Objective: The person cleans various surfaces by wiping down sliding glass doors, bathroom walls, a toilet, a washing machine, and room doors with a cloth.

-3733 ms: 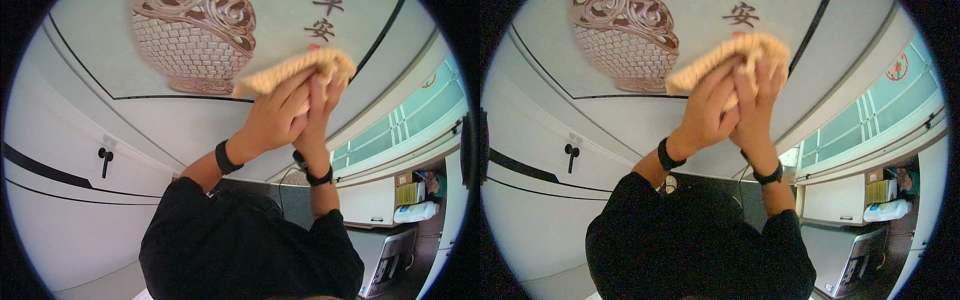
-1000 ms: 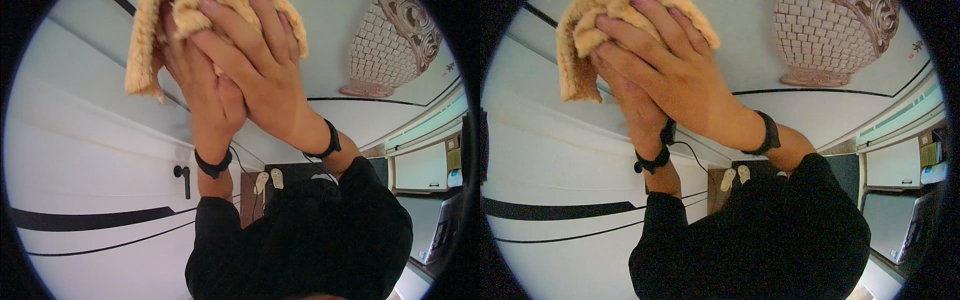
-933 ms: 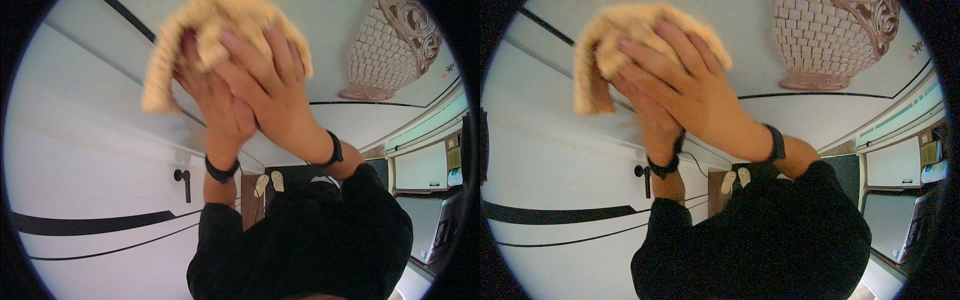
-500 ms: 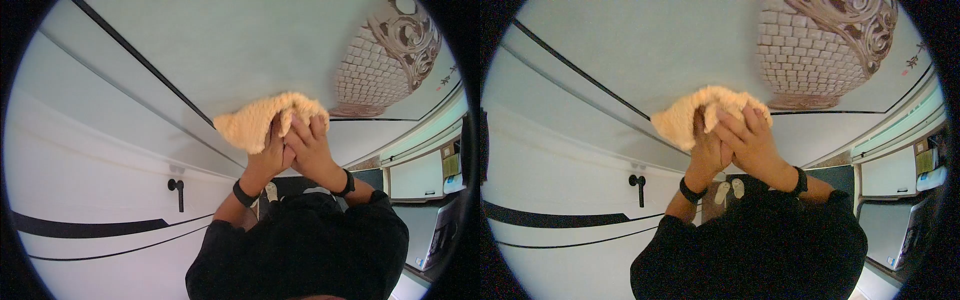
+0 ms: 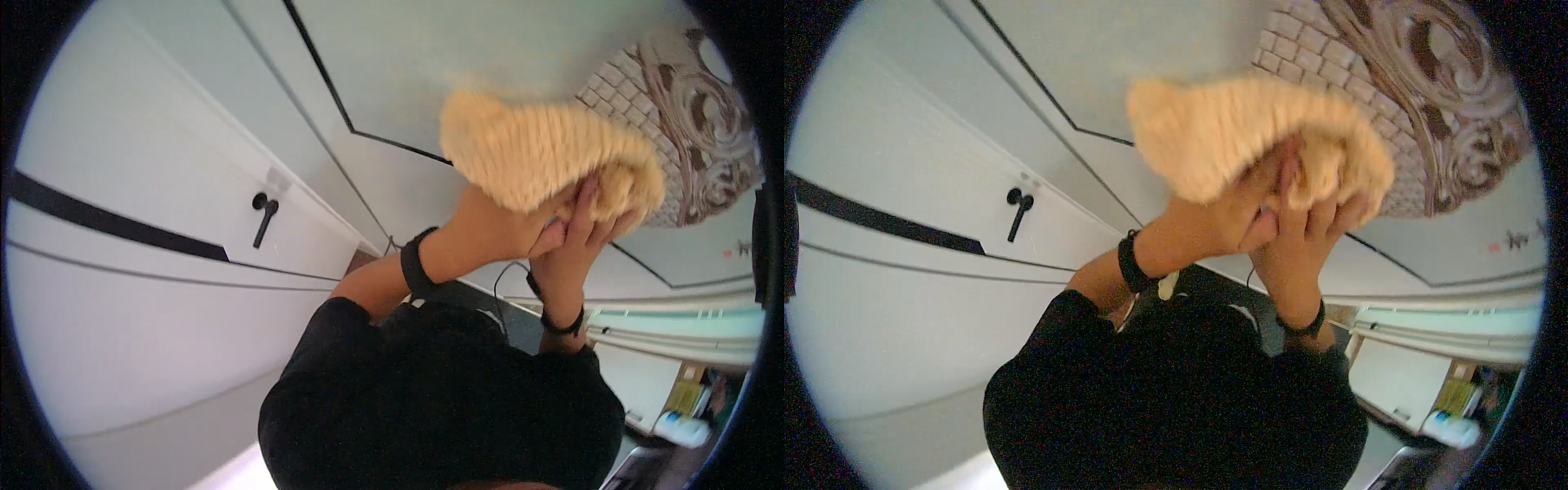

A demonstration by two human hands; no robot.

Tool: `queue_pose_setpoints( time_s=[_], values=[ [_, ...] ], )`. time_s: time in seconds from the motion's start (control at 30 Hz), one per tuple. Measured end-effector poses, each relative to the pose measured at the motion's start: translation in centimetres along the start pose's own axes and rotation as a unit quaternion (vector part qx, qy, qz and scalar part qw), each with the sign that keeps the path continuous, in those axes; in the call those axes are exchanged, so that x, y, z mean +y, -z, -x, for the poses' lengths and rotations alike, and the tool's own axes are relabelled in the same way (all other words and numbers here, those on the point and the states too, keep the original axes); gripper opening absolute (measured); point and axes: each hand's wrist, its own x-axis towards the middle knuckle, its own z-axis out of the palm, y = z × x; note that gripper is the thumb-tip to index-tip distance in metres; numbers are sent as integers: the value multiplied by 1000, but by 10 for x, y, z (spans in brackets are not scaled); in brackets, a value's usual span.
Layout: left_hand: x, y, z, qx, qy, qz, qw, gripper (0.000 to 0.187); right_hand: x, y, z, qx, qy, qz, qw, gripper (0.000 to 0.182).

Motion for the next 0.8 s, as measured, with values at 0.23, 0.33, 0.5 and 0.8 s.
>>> queue_pose_setpoints(
  time_s=[0.23,0.33,0.5,0.8],
  values=[
    [23,-52,57,-41,58,52,996,50,42,-21,98,-32,30,-19,999,93],
    [34,-62,68,-57,97,119,987,51,50,-33,110,-14,-49,-223,973,79],
    [45,-62,101,-28,102,147,984,53,57,-57,143,-15,-404,-651,642,58],
    [65,-8,163,-1,302,139,943,46,-6,-56,165,-99,-13,-542,835,96]
  ],
)
